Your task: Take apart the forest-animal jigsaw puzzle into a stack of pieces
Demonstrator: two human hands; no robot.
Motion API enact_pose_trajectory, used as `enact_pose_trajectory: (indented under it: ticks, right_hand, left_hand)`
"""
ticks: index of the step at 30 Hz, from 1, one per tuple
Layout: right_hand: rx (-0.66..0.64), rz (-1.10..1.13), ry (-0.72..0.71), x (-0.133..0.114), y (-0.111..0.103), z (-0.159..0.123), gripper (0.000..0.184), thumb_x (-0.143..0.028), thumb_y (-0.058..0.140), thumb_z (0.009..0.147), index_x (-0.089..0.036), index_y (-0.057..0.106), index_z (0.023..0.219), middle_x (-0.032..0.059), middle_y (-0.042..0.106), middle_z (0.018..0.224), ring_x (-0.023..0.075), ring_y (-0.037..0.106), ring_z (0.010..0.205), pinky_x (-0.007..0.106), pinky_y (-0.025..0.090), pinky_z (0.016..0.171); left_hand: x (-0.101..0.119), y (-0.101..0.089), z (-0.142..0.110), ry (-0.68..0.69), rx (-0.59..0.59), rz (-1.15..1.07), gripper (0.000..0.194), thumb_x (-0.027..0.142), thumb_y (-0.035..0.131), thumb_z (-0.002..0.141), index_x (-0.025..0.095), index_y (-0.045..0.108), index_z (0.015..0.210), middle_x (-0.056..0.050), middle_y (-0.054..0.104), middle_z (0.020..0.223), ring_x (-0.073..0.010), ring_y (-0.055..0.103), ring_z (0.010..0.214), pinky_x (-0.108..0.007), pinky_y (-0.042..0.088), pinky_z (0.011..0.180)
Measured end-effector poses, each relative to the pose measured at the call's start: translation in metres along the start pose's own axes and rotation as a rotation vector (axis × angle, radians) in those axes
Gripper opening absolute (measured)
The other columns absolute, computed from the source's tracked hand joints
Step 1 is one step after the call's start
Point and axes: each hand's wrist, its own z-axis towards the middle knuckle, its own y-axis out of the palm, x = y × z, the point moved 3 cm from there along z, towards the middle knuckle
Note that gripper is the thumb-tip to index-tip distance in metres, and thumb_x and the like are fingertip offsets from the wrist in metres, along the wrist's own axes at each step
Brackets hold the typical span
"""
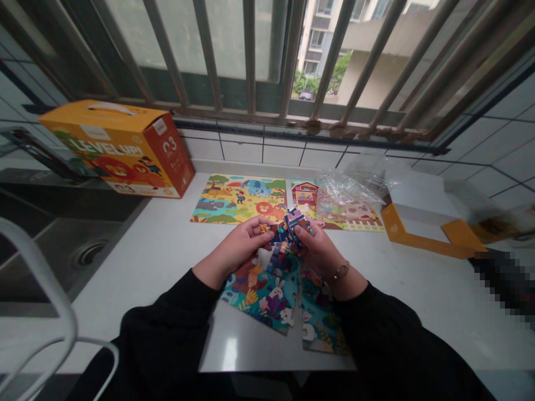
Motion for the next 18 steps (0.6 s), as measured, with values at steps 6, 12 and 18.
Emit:
enact_pose_trajectory:
  ticks: [6,12,18]
  right_hand:
    - [-0.06,-0.008,0.055,0.001,0.004,-0.001,0.053,-0.06,0.091,0.084,-0.026,0.072,0.119,0.0043,0.074,0.105,0.0187,0.067,0.08,0.033,0.06,0.073]
    - [-0.077,0.053,0.056,-0.006,0.008,-0.004,0.056,-0.065,0.092,0.079,-0.027,0.07,0.114,0.0038,0.072,0.101,0.0185,0.064,0.076,0.032,0.058,0.067]
    - [-0.018,0.062,0.096,-0.008,0.008,-0.004,0.052,-0.066,0.091,0.079,-0.026,0.068,0.104,0.0015,0.068,0.09,0.0162,0.06,0.07,0.032,0.06,0.067]
  left_hand:
    - [0.008,0.004,-0.001,0.122,-0.029,0.037,0.039,0.048,0.088,0.085,0.021,0.069,0.105,-0.001,0.072,0.085,-0.0167,0.067,0.077,-0.026,0.049,0.067]
    - [0.005,0.004,-0.001,0.156,-0.072,0.015,0.034,0.048,0.088,0.086,0.021,0.073,0.103,-0.004,0.076,0.094,-0.0197,0.071,0.089,-0.031,0.056,0.082]
    - [0.012,-0.002,-0.002,0.361,-0.001,0.167,0.021,0.043,0.082,0.093,0.022,0.08,0.096,-0.008,0.079,0.113,-0.0227,0.073,0.108,-0.037,0.056,0.1]
